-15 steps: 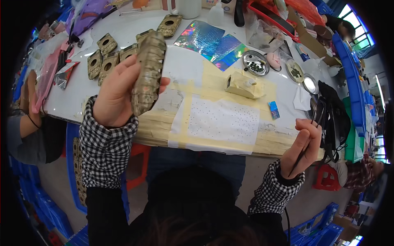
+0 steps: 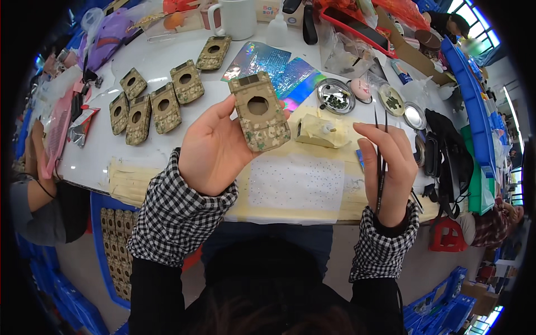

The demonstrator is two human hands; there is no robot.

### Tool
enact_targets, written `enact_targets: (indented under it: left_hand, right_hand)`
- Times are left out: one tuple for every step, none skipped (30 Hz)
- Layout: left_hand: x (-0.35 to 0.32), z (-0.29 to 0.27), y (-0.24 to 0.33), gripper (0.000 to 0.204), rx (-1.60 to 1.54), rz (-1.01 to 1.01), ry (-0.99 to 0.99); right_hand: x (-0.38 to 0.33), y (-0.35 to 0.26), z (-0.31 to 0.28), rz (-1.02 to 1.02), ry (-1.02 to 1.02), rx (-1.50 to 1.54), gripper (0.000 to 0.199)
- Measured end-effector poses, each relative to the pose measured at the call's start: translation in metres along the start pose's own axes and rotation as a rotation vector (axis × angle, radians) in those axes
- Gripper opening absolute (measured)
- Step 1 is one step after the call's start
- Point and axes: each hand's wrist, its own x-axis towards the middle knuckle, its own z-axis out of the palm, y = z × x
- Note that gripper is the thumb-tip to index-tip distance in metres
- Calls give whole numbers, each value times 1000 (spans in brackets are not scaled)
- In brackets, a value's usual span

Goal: Applying detailed paint and using tweezers to handle small parts while detailing camouflage-patterned toy tank models.

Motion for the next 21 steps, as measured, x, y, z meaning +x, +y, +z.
enact_targets:
  left_hand:
    - [-1, -2, -1, 46, 12, -8, -18]
    - [-2, -3, -2, 46, 60, 0, 3]
    - [-3, -4, -4, 46, 107, 9, 25]
    - [-4, -4, -6, 45, 154, 17, 47]
    - [-6, -1, -7, 45, 198, 9, 65]
    - [-7, 0, -8, 45, 219, -5, 76]
    - [-7, 1, -9, 45, 240, -19, 88]
    - [-7, 1, -10, 46, 261, -34, 100]
    - [-5, -1, -11, 48, 217, -63, 108]
    - [-5, -1, -11, 49, 159, -71, 82]
    - [-5, 0, -11, 50, 100, -79, 56]
    - [-5, 0, -11, 51, 41, -81, 34]
    - [-6, -1, -12, 51, 57, -75, 52]
    - [-6, -2, -13, 52, 72, -70, 71]
    - [-6, -1, -13, 52, 89, -63, 86]
    - [-6, 0, -13, 52, 114, -59, 89]
    - [-6, 1, -13, 52, 139, -54, 93]
    - [-6, 1, -14, 52, 165, -50, 96]
    - [-6, 1, -14, 53, 169, -52, 102]
    - [-6, 2, -15, 53, 174, -54, 109]
    - [-6, 2, -15, 53, 180, -54, 117]
  right_hand:
    - [2, 1, 6, -1, -17, -15, 20]
    - [3, 2, 10, -2, -34, -30, 21]
    - [4, 3, 14, -1, -36, -24, 22]
    - [4, 4, 18, -1, -39, -18, 23]
    - [4, 5, 21, 0, -41, -12, 23]
    - [3, 7, 23, 3, -35, -10, 23]
    - [3, 9, 25, 5, -30, -8, 23]
    - [2, 11, 27, 7, -25, -7, 23]
    - [1, 13, 28, 2, -21, -2, 23]
    - [1, 15, 30, -4, -18, 3, 22]
    - [1, 17, 31, -10, -15, 8, 21]
    - [1, 17, 32, -4, -18, 15, 20]
    - [1, 18, 34, 3, -21, 23, 20]
    - [1, 18, 35, 9, -25, 30, 19]
    - [1, 17, 34, 10, -1, 31, 18]
    - [2, 16, 33, 11, 22, 33, 18]
    - [3, 15, 32, 12, 45, 34, 17]
    - [3, 15, 32, 20, 49, 32, 17]
    - [2, 15, 32, 29, 53, 29, 17]
    - [1, 16, 32, 38, 57, 27, 17]
    - [1, 15, 32, 35, 74, 34, 17]
